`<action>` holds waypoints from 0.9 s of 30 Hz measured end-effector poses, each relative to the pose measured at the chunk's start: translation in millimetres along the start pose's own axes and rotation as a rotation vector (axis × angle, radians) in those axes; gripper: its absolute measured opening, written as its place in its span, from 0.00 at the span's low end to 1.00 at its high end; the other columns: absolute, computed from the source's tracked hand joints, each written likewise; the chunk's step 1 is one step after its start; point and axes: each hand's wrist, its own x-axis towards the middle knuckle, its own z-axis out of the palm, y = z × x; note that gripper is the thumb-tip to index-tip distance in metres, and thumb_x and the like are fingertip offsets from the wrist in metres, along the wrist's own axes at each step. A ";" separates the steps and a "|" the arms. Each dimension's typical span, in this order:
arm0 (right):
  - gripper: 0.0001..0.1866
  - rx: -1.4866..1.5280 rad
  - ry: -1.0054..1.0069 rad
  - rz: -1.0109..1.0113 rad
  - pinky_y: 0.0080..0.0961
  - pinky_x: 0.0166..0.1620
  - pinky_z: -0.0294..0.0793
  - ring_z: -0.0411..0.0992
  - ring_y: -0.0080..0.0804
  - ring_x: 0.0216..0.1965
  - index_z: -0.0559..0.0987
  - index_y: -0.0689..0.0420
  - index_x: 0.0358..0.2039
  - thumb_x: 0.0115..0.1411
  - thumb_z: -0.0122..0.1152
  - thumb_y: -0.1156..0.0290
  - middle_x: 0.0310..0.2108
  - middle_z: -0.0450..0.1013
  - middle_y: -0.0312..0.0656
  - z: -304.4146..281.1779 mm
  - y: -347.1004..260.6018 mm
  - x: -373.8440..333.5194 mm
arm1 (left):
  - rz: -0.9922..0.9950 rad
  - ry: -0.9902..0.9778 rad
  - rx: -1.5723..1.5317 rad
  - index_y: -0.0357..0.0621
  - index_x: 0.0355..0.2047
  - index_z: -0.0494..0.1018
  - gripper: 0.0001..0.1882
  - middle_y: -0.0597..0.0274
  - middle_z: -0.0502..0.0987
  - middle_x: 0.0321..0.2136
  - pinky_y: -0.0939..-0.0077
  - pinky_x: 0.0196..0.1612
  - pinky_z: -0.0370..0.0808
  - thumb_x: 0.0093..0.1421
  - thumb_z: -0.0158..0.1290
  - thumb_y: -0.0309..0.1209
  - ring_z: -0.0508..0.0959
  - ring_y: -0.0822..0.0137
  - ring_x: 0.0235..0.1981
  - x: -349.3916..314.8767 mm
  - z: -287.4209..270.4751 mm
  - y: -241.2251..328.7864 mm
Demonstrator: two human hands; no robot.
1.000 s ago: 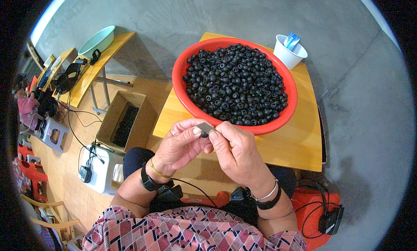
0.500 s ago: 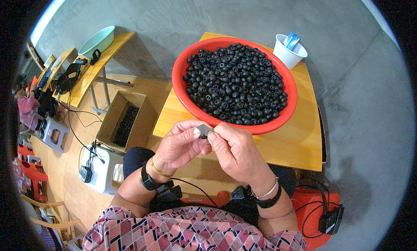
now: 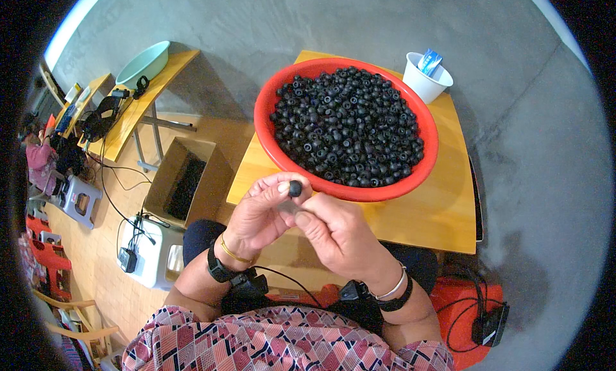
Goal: Using a small blade to trim the ends or process black seeds from a large red bowl.
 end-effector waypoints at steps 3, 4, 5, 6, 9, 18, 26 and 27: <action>0.07 -0.075 0.212 -0.069 0.22 0.28 0.69 0.70 0.30 0.25 0.69 0.62 0.33 0.53 0.54 0.77 0.23 0.69 0.42 -2.6 1.1 0.1 | -0.007 -0.045 -0.025 0.37 0.40 0.70 0.12 0.62 0.74 0.30 0.81 0.29 0.71 0.57 0.47 0.29 0.73 0.74 0.25 -0.1 1.1 -0.3; 0.07 -0.075 0.211 -0.069 0.22 0.28 0.69 0.70 0.30 0.25 0.69 0.62 0.33 0.53 0.54 0.77 0.23 0.69 0.42 -2.2 2.5 0.9 | -0.016 -0.057 -0.014 0.37 0.41 0.70 0.13 0.61 0.74 0.30 0.80 0.30 0.72 0.57 0.47 0.30 0.73 0.73 0.25 -0.6 1.6 -0.9; 0.08 -0.134 0.265 -0.100 0.22 0.28 0.69 0.70 0.30 0.25 0.69 0.62 0.33 0.52 0.55 0.77 0.24 0.69 0.43 -1.1 5.3 1.5 | -0.015 -0.057 -0.014 0.37 0.41 0.70 0.13 0.61 0.74 0.30 0.80 0.30 0.72 0.57 0.47 0.30 0.73 0.73 0.25 -1.4 2.8 -1.0; 0.09 -0.194 0.321 -0.129 0.22 0.28 0.69 0.70 0.30 0.26 0.69 0.62 0.34 0.51 0.56 0.77 0.25 0.69 0.43 -0.5 6.6 2.2 | -0.017 -0.075 -0.001 0.37 0.41 0.70 0.13 0.60 0.74 0.32 0.79 0.31 0.72 0.57 0.47 0.30 0.74 0.72 0.26 -2.0 4.6 -0.6; 0.11 -0.221 0.319 -0.168 0.22 0.25 0.68 0.69 0.31 0.26 0.69 0.61 0.34 0.50 0.57 0.77 0.25 0.67 0.42 1.8 4.8 4.7 | -0.002 -0.097 0.017 0.37 0.40 0.70 0.12 0.58 0.74 0.33 0.78 0.33 0.73 0.58 0.46 0.30 0.74 0.71 0.27 -2.8 4.1 -2.9; 0.10 -0.260 0.317 -0.296 0.26 0.21 0.67 0.68 0.34 0.20 0.68 0.61 0.31 0.46 0.55 0.83 0.22 0.66 0.43 5.5 11.5 3.7 | 0.062 -0.048 0.039 0.38 0.40 0.70 0.12 0.59 0.75 0.33 0.75 0.39 0.72 0.57 0.46 0.28 0.75 0.70 0.34 -4.6 3.3 -9.2; 0.13 -0.399 0.367 -0.384 0.27 0.22 0.68 0.68 0.37 0.21 0.69 0.61 0.31 0.41 0.56 0.84 0.24 0.66 0.42 11.0 19.9 1.3 | 0.100 0.053 0.015 0.39 0.39 0.71 0.11 0.61 0.76 0.32 0.75 0.39 0.72 0.56 0.48 0.28 0.75 0.71 0.34 -5.5 4.3 -15.9; 0.14 -0.423 0.367 -0.391 0.28 0.22 0.68 0.68 0.37 0.21 0.69 0.61 0.31 0.41 0.56 0.83 0.24 0.66 0.42 11.3 20.4 1.2 | 0.100 0.045 0.003 0.39 0.39 0.71 0.11 0.61 0.76 0.32 0.75 0.39 0.72 0.56 0.48 0.28 0.75 0.71 0.34 -5.2 4.3 -15.9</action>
